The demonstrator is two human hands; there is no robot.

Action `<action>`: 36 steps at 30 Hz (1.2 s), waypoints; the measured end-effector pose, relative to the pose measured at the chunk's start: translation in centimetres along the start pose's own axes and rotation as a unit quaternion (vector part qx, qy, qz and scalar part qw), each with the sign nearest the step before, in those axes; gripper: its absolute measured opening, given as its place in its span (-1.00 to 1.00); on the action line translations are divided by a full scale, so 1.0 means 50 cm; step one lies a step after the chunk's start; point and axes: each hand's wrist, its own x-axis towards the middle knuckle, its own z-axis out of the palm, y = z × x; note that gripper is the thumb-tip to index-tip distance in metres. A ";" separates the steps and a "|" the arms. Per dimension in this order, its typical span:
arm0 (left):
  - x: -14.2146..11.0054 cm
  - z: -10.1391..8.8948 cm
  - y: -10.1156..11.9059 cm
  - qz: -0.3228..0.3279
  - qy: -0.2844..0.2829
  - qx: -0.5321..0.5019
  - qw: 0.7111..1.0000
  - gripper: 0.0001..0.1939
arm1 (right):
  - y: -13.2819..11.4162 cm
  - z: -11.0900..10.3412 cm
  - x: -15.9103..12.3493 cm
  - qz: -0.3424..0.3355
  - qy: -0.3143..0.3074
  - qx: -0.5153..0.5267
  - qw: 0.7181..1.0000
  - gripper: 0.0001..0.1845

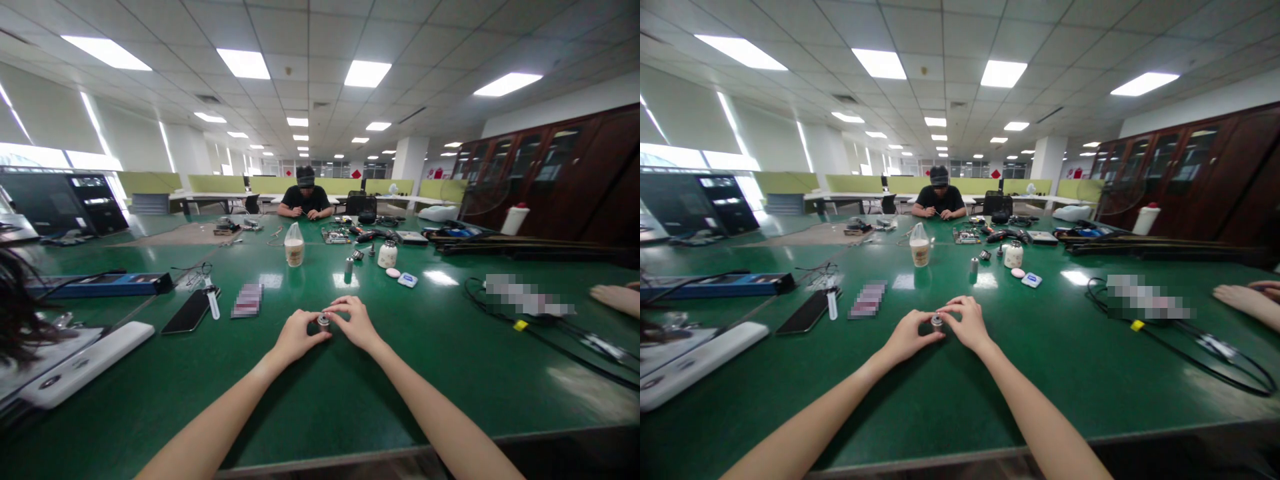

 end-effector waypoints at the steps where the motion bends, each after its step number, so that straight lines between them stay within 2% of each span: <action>1: 0.000 0.000 0.000 -0.001 -0.002 0.001 1.000 -0.61 | -0.005 0.001 -0.001 -0.006 -0.002 0.004 1.000 -0.86; 7: 0.001 0.001 -0.003 -0.002 -0.006 -0.006 1.000 -0.61 | -0.011 0.001 -0.004 -0.012 0.017 0.014 1.000 -0.86; 20: 0.001 0.007 -0.009 0.001 0.001 -0.020 1.000 -0.56 | -0.006 0.012 -0.009 -0.002 -0.029 0.004 1.000 -0.82; 22: 0.002 0.005 -0.011 0.006 0.011 -0.029 1.000 -0.50 | -0.005 0.011 -0.010 -0.010 -0.030 0.002 0.999 -0.80; 25: 0.006 -0.002 -0.011 0.012 0.056 -0.044 0.997 -0.39 | -0.004 0.006 -0.010 -0.015 0.007 0.015 1.000 -0.70; 30: 0.010 -0.016 0.001 0.015 0.121 -0.039 0.992 -0.70 | -0.001 0.003 -0.007 -0.008 0.045 0.043 0.998 -0.68; 36: 0.013 -0.013 0.006 0.009 0.127 -0.047 0.991 -0.80 | -0.008 0.007 -0.009 -0.014 0.039 0.045 0.998 -0.72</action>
